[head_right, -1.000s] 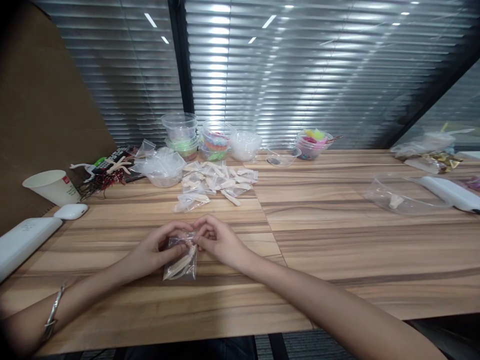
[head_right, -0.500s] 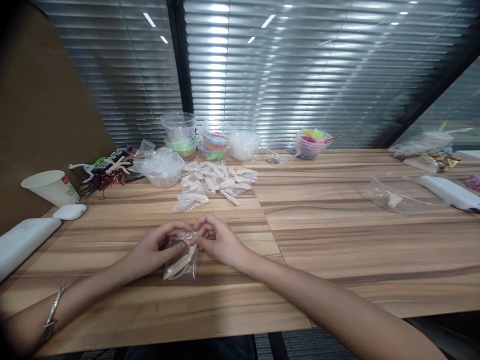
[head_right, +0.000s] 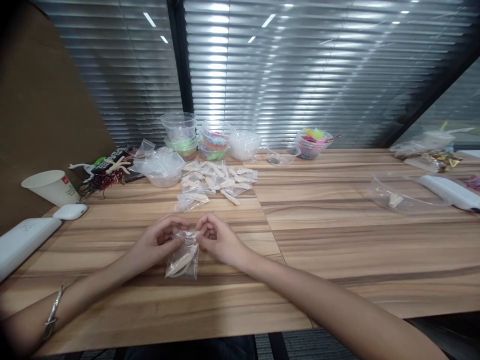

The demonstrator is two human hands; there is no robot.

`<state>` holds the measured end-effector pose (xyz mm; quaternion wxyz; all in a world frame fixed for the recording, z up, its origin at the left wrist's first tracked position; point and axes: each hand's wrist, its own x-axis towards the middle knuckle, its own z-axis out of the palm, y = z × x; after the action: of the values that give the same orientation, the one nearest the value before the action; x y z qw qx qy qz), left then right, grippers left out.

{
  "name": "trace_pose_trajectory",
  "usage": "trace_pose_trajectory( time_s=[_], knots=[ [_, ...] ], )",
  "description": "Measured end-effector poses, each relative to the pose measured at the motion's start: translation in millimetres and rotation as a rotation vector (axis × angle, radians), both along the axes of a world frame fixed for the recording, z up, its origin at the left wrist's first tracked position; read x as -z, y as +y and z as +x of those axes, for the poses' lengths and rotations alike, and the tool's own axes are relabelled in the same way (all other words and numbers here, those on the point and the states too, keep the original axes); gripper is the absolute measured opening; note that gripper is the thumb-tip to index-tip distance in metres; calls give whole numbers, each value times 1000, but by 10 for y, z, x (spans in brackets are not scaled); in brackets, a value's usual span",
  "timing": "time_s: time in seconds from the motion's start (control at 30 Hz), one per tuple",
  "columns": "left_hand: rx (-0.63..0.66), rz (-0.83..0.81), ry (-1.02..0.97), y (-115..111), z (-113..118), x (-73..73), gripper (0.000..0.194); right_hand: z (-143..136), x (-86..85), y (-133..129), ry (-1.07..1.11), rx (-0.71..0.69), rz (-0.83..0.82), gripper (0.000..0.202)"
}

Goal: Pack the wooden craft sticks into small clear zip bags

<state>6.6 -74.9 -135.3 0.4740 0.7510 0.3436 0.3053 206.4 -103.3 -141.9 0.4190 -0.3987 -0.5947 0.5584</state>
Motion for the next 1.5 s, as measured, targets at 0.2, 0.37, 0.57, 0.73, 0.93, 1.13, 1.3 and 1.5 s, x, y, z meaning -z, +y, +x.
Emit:
trace_pose_trajectory(
  time_s=[0.2,0.37,0.57,0.73,0.93,1.13,1.3,1.5],
  knots=[
    [2,-172,-36,-14,24,-55,35,5,13,-2,11,2,-2,21],
    [35,-141,12,-24,1,-43,37,6,-1,-19,12,3,15,19],
    [45,-145,-37,-24,1,-33,36,4,-6,-31,11,-1,5,23],
    [52,-164,-60,-37,9,-72,35,4,6,-42,1,-20,29,24],
    [84,-149,-86,-69,16,-114,34,-27,-43,-94,-25,-88,56,28],
    [131,-149,-87,-105,15,-112,34,-47,-72,-100,-22,-73,39,28],
    [123,-166,-80,-100,28,-87,36,-52,-97,-97,-16,-49,51,23],
    [100,-160,-58,-76,13,-43,37,-32,-82,-101,-84,15,76,21]
  ],
)
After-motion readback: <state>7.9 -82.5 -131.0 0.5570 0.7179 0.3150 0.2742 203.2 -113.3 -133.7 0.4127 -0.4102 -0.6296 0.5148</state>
